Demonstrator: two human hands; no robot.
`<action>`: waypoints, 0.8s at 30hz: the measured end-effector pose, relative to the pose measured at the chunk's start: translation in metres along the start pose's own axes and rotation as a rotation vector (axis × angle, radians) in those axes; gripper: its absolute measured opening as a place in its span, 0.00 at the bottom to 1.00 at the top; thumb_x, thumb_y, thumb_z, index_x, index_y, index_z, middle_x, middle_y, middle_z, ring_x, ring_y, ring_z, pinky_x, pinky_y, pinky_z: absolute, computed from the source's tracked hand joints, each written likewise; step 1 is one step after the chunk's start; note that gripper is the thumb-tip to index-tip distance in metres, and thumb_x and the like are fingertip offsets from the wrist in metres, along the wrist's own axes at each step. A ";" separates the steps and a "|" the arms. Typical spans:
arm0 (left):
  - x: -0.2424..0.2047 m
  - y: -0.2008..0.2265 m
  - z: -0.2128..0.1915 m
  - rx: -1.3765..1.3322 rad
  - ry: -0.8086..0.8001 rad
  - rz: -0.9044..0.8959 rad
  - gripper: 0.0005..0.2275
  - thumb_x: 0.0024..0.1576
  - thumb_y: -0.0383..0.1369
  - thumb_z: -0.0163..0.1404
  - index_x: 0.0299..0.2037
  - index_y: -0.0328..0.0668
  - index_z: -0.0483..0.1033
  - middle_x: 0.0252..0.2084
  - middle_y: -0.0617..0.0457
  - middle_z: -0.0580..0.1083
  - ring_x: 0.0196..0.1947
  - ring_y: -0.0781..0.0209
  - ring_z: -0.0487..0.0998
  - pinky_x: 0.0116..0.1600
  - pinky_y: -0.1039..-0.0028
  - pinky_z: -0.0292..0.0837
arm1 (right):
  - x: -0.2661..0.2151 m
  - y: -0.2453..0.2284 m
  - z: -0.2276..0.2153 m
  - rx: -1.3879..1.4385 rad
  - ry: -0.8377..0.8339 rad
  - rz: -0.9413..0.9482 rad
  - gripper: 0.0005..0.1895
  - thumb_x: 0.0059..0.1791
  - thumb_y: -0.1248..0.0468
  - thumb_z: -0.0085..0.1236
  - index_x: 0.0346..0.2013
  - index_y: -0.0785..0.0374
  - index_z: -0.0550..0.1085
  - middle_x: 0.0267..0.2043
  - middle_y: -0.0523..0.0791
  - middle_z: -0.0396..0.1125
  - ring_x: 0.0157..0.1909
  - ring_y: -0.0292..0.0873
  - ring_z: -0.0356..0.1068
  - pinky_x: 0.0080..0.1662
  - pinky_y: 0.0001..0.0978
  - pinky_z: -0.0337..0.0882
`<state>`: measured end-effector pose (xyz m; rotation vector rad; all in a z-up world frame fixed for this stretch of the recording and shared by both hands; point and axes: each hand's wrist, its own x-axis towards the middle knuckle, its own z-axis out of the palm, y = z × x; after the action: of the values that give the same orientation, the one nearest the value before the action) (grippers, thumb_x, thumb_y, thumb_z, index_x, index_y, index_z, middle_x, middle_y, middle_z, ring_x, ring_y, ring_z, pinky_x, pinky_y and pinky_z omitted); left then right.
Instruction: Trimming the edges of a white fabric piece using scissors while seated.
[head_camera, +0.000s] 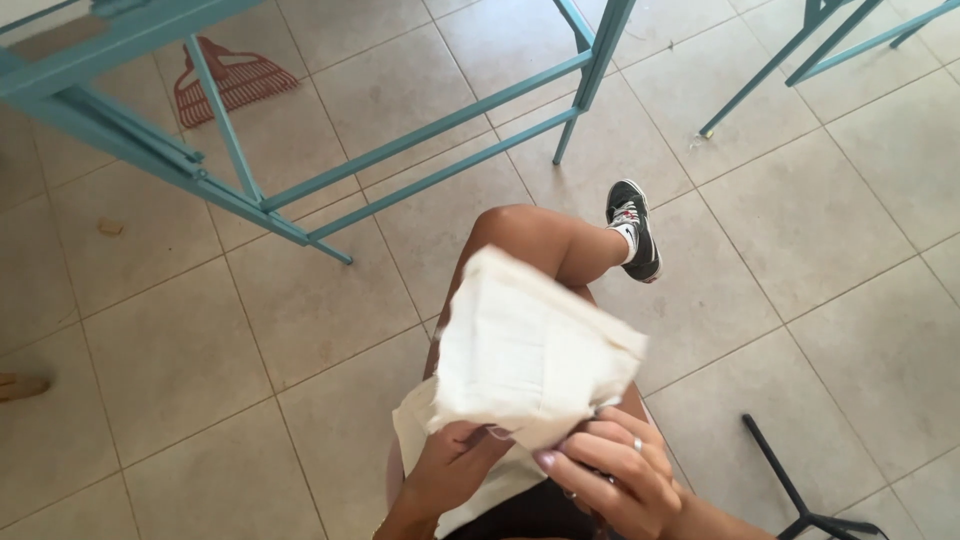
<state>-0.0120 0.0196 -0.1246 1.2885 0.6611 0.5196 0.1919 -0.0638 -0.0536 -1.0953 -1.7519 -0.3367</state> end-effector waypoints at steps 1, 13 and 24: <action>0.001 -0.006 -0.001 -0.127 -0.049 -0.037 0.13 0.66 0.34 0.55 0.52 0.33 0.87 0.52 0.53 0.85 0.55 0.62 0.83 0.60 0.67 0.80 | -0.004 0.001 -0.002 0.004 -0.003 0.048 0.05 0.55 0.67 0.60 0.45 0.62 0.80 0.45 0.48 0.73 0.34 0.41 0.79 0.37 0.35 0.80; 0.086 -0.008 -0.061 0.189 0.690 -0.139 0.14 0.67 0.35 0.49 0.60 0.38 0.73 0.49 0.48 0.81 0.42 0.59 0.85 0.48 0.70 0.86 | -0.053 0.063 0.074 0.023 -0.141 0.511 0.07 0.52 0.72 0.67 0.43 0.59 0.81 0.45 0.43 0.79 0.44 0.39 0.81 0.50 0.29 0.80; 0.112 -0.021 -0.065 -0.330 0.645 -0.228 0.30 0.61 0.33 0.55 0.76 0.46 0.62 0.63 0.43 0.75 0.62 0.54 0.76 0.65 0.65 0.72 | -0.117 0.137 0.044 0.238 -0.202 1.632 0.29 0.51 0.61 0.66 0.63 0.68 0.69 0.56 0.56 0.75 0.55 0.51 0.76 0.59 0.46 0.74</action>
<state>0.0220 0.1370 -0.1719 0.7104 1.1849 0.8259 0.2853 -0.0204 -0.2081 -1.9796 -0.5505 0.9679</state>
